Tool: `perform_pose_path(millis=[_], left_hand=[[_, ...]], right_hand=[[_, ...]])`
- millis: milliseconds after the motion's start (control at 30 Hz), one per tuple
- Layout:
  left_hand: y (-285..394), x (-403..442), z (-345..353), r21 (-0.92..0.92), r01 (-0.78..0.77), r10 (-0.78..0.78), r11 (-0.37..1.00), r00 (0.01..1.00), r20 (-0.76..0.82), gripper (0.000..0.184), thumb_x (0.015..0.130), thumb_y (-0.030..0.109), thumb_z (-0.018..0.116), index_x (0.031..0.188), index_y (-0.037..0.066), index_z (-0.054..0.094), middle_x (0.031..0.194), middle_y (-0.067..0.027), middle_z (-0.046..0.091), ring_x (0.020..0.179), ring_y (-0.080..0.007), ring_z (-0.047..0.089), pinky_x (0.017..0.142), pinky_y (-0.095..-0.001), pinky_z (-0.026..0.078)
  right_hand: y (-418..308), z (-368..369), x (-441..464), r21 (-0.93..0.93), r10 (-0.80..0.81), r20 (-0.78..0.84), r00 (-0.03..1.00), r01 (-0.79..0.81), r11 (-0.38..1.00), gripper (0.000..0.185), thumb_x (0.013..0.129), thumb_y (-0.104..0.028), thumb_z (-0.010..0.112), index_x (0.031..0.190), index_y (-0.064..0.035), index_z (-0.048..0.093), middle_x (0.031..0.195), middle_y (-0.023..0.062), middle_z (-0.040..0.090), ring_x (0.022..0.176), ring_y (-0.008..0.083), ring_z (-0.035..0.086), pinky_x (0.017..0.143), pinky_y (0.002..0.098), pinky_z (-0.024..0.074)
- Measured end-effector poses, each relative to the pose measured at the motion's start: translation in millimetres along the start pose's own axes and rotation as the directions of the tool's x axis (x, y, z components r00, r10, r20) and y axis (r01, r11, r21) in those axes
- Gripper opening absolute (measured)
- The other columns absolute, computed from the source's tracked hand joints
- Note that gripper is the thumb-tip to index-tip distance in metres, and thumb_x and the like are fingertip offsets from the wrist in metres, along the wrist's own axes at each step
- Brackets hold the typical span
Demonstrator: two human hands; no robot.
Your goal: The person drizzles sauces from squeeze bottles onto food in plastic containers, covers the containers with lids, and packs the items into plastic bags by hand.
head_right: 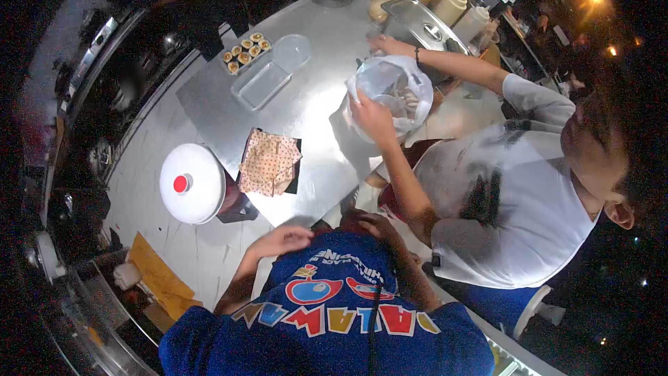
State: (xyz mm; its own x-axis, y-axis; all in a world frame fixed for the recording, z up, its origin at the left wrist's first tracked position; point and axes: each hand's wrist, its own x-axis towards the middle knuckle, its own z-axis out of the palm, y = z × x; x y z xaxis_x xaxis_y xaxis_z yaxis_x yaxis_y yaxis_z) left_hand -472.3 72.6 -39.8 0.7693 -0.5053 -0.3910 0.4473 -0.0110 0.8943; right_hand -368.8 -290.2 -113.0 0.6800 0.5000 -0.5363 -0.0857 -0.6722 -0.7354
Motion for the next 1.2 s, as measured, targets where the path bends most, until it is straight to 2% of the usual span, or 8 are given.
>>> perform_pose_path(millis=[167,400,567,667,700,867,967,1200], left_hand=[[-48.0,-41.8,0.9,0.167,0.210,-0.211,0.963,0.977,-0.009,0.036,0.102,0.031,0.066,0.123,0.002,0.071,0.113,-0.0101,0.075,0.107,-0.0208,0.069,0.094,-0.0311,0.053],[-241.5,-101.3,-44.4,-0.212,0.808,-0.817,0.549,0.572,0.065,0.049,0.098,0.052,0.062,0.127,0.014,0.070,0.124,-0.0044,0.073,0.115,-0.0201,0.066,0.093,-0.0423,0.054],[-333.9,-111.8,-6.3,-0.622,0.533,-0.805,0.574,0.228,-0.548,0.057,0.095,0.059,0.062,0.134,0.018,0.065,0.117,-0.0092,0.072,0.115,-0.0299,0.064,0.095,-0.0588,0.052],[-318.9,-44.6,45.9,-0.691,0.344,-0.761,0.635,0.432,-0.484,0.070,0.092,0.069,0.059,0.136,0.016,0.066,0.119,-0.0121,0.071,0.114,-0.0293,0.063,0.100,-0.0497,0.053],[-320.3,-1.2,51.8,-0.627,0.193,-0.430,0.755,0.867,-0.251,0.081,0.090,0.075,0.056,0.135,0.008,0.067,0.128,-0.0155,0.068,0.117,-0.0299,0.062,0.101,-0.0391,0.052],[-277.6,-4.3,59.4,-0.167,0.557,-0.529,0.814,0.590,-0.611,0.048,0.099,0.035,0.062,0.133,0.002,0.066,0.111,-0.0101,0.075,0.096,-0.0186,0.069,0.085,-0.0338,0.055],[-171.0,-59.1,54.7,0.041,0.549,-0.441,0.835,0.711,-0.548,0.041,0.098,0.029,0.063,0.131,0.005,0.069,0.107,-0.0062,0.074,0.089,-0.0153,0.068,0.077,-0.0302,0.056],[-34.7,-58.3,-41.9,-0.141,-0.220,0.008,0.965,0.563,-0.826,0.017,0.103,0.017,0.057,0.106,0.007,0.070,0.093,-0.0028,0.068,0.076,-0.0128,0.065,0.067,-0.0311,0.056]], right_hand=[[141.6,34.3,-12.1,-0.398,-0.206,-0.027,0.978,0.178,0.900,0.043,0.102,-0.035,0.058,0.129,-0.0034,0.069,0.124,0.0169,0.072,0.106,0.0274,0.071,0.091,0.0413,0.0538],[115.1,62.3,-13.9,0.031,0.256,0.070,0.964,-0.259,0.965,0.042,0.102,-0.036,0.058,0.128,-0.0039,0.069,0.121,0.0147,0.072,0.104,0.0252,0.070,0.089,0.0396,0.0535],[105.0,80.7,11.5,0.161,0.230,0.137,0.964,-0.250,0.955,0.042,0.102,-0.036,0.059,0.128,-0.0042,0.069,0.118,0.0131,0.073,0.103,0.0237,0.069,0.088,0.0384,0.0533],[107.7,81.2,21.8,0.189,0.203,0.182,0.962,-0.237,0.953,0.042,0.102,-0.037,0.059,0.127,-0.0044,0.070,0.117,0.0121,0.073,0.103,0.0227,0.069,0.088,0.0377,0.0531],[108.2,84.1,22.3,0.201,0.198,0.199,0.960,-0.238,0.950,0.042,0.102,-0.037,0.059,0.127,-0.0045,0.070,0.117,0.0118,0.073,0.103,0.0224,0.069,0.087,0.0375,0.0531],[132.2,98.4,0.0,0.261,0.231,0.246,0.941,-0.294,0.920,0.042,0.102,-0.037,0.059,0.127,-0.0048,0.070,0.114,0.0102,0.073,0.102,0.0208,0.068,0.086,0.0363,0.0529],[158.2,90.3,-21.5,0.290,0.279,0.238,0.931,-0.342,0.894,0.042,0.102,-0.038,0.059,0.126,-0.0050,0.070,0.113,0.0093,0.073,0.101,0.0199,0.068,0.086,0.0356,0.0527],[174.1,87.5,-51.5,0.385,0.427,0.239,0.872,-0.488,0.783,0.042,0.102,-0.039,0.060,0.126,-0.0055,0.071,0.110,0.0071,0.073,0.100,0.0177,0.067,0.084,0.0339,0.0524]])
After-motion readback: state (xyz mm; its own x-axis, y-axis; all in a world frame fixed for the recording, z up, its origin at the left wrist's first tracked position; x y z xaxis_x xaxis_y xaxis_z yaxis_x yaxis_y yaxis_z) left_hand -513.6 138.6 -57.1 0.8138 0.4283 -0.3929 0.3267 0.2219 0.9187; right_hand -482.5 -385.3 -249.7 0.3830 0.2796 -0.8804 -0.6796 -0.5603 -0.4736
